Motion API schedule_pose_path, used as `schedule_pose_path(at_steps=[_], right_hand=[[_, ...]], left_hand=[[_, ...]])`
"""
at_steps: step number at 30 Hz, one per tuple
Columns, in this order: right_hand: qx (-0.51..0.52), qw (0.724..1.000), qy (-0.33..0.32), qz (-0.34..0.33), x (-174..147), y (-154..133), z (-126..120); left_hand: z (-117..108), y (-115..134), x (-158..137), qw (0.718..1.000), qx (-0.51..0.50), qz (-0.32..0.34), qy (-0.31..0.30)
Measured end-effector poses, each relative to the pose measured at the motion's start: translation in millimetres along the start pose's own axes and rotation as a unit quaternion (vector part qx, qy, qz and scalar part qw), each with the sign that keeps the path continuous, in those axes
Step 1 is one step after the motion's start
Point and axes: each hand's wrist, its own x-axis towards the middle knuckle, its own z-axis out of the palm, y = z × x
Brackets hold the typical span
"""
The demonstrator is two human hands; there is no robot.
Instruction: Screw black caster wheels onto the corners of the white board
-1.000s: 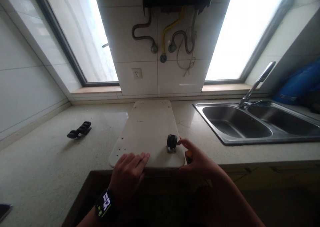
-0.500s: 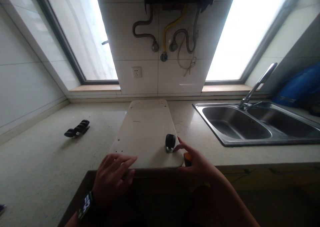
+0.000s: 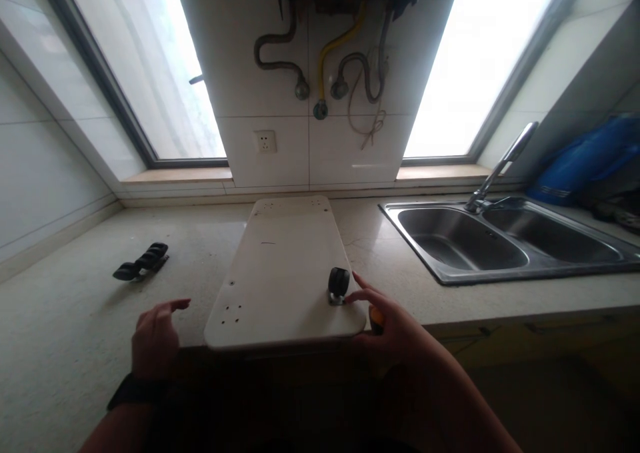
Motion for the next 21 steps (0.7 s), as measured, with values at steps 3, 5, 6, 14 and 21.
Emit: schedule_pose_path(at_steps=[3,5,6,14,21], right_hand=[[-0.012,1.0,0.007,-0.006,-1,1,1],[-0.02,1.0,0.013,-0.013,-2,1,3],[-0.024,0.999,0.016,-0.014,-3,1,3],[-0.054,0.998,0.01,0.008,-10,-6,5],[-0.05,0.998,0.026,0.006,-10,-8,2]], left_hand=[[8,-1,4,0.999,-0.015,-0.019,-0.035],[13,4,4,0.998,-0.012,0.022,-0.051],[14,6,3,0.997,-0.006,0.049,-0.056],[19,21,-6,0.975,0.023,0.198,-0.094],[15,27,-8,0.954,0.063,0.253,-0.148]])
